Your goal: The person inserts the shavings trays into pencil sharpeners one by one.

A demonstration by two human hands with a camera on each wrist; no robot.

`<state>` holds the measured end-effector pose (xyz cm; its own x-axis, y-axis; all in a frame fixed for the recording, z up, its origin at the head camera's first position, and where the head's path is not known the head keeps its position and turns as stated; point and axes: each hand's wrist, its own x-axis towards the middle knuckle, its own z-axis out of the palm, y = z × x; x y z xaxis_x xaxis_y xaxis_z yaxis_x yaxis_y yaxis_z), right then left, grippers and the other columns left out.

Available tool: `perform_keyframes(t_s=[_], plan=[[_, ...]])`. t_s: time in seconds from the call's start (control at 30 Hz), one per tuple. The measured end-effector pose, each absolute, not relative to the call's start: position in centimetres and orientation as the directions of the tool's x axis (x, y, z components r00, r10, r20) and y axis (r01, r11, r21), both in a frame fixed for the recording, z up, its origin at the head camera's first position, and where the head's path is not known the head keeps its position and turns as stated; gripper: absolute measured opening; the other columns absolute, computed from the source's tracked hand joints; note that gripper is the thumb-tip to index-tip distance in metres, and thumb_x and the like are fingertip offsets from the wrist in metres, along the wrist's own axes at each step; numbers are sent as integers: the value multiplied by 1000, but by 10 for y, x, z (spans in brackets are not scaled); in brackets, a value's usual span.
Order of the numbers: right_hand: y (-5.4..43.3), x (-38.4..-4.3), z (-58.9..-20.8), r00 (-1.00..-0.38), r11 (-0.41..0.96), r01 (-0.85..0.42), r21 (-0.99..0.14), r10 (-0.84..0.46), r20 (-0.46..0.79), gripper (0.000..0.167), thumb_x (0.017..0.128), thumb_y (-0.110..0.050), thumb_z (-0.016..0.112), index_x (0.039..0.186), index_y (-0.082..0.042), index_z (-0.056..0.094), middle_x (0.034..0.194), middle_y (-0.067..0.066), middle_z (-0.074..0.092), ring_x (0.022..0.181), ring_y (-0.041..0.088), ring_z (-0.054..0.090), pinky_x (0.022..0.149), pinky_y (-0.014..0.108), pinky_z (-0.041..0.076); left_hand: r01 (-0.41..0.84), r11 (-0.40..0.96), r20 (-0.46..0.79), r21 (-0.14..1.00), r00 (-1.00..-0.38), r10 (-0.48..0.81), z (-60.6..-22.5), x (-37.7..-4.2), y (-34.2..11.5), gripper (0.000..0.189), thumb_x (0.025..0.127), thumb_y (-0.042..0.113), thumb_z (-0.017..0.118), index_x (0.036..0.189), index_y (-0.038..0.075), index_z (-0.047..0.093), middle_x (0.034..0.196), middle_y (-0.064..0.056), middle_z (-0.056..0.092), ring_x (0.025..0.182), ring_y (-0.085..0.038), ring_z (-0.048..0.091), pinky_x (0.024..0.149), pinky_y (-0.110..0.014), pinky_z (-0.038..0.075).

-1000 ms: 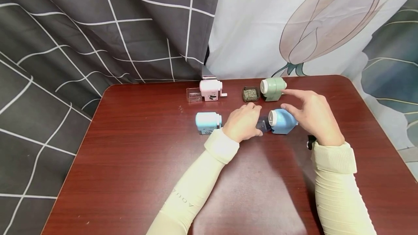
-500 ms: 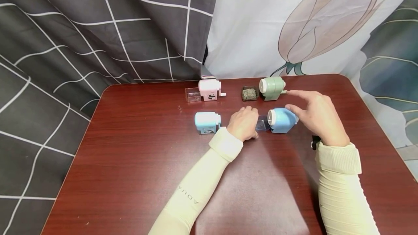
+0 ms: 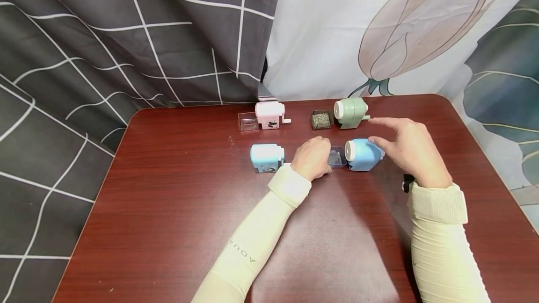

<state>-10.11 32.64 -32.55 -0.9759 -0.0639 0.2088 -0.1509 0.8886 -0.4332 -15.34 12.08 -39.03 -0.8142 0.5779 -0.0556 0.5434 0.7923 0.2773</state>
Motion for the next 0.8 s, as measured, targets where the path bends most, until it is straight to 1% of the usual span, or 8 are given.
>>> perform_keyframes(t_s=[0.07,0.13,0.17,0.27,0.37,0.43,0.6,0.8], plan=[[328,-101,-326,-981,892,-148,-427,-77,178,43,87,-14,78,128,-7,68,87,12,70,57,22,39,58,37,35,545,790,-56,280,-813,580,-390,-153,121,42,74,30,90,104,9,68,100,-3,65,86,-15,62,74,-32,54],[329,-100,-326,-985,896,-149,-419,-96,146,44,87,-14,79,128,-7,67,75,8,65,55,20,37,57,36,34,546,789,-56,282,-812,581,-390,-153,121,43,74,30,90,104,9,68,100,-3,65,86,-15,62,75,-31,54],[329,-100,-326,-985,899,-153,-411,-105,135,44,86,-14,79,128,-7,68,75,7,65,56,20,39,58,36,35,546,788,-56,283,-811,582,-390,-153,121,43,74,30,90,104,9,69,100,-3,65,86,-15,62,75,-31,54],[330,-100,-326,-985,901,-169,-401,-144,93,47,83,-14,82,127,-7,68,85,12,70,65,23,49,64,40,42,549,785,-52,286,-809,585,-390,-153,121,43,74,30,90,105,9,69,100,-3,65,86,-15,61,75,-31,54],[329,-100,-328,-984,896,-176,-408,-171,48,51,79,-15,86,126,-8,69,110,19,71,82,28,58,73,44,46,552,783,-48,287,-808,587,-390,-153,121,43,74,30,90,106,9,69,100,-3,65,86,-15,61,74,-31,54],[328,-101,-328,-982,891,-176,-418,-186,17,53,77,-14,87,126,-8,69,112,21,70,89,30,61,77,47,48,552,783,-47,286,-808,587,-390,-153,121,44,74,30,90,106,9,68,101,-3,65,86,-15,61,74,-31,54],[327,-103,-330,-978,887,-177,-426,-206,-21,56,74,-11,89,126,-7,69,110,21,70,93,32,63,80,50,49,556,782,-44,281,-806,590,-390,-154,121,43,75,30,89,107,9,68,102,-3,65,88,-15,62,76,-31,54],[324,-106,-333,-975,897,-171,-407,-214,-61,57,74,-7,87,128,-6,68,110,21,70,96,35,62,82,53,49,562,780,-36,276,-805,592,-389,-153,121,44,75,30,90,107,9,69,102,-3,65,89,-16,62,77,-31,54]])
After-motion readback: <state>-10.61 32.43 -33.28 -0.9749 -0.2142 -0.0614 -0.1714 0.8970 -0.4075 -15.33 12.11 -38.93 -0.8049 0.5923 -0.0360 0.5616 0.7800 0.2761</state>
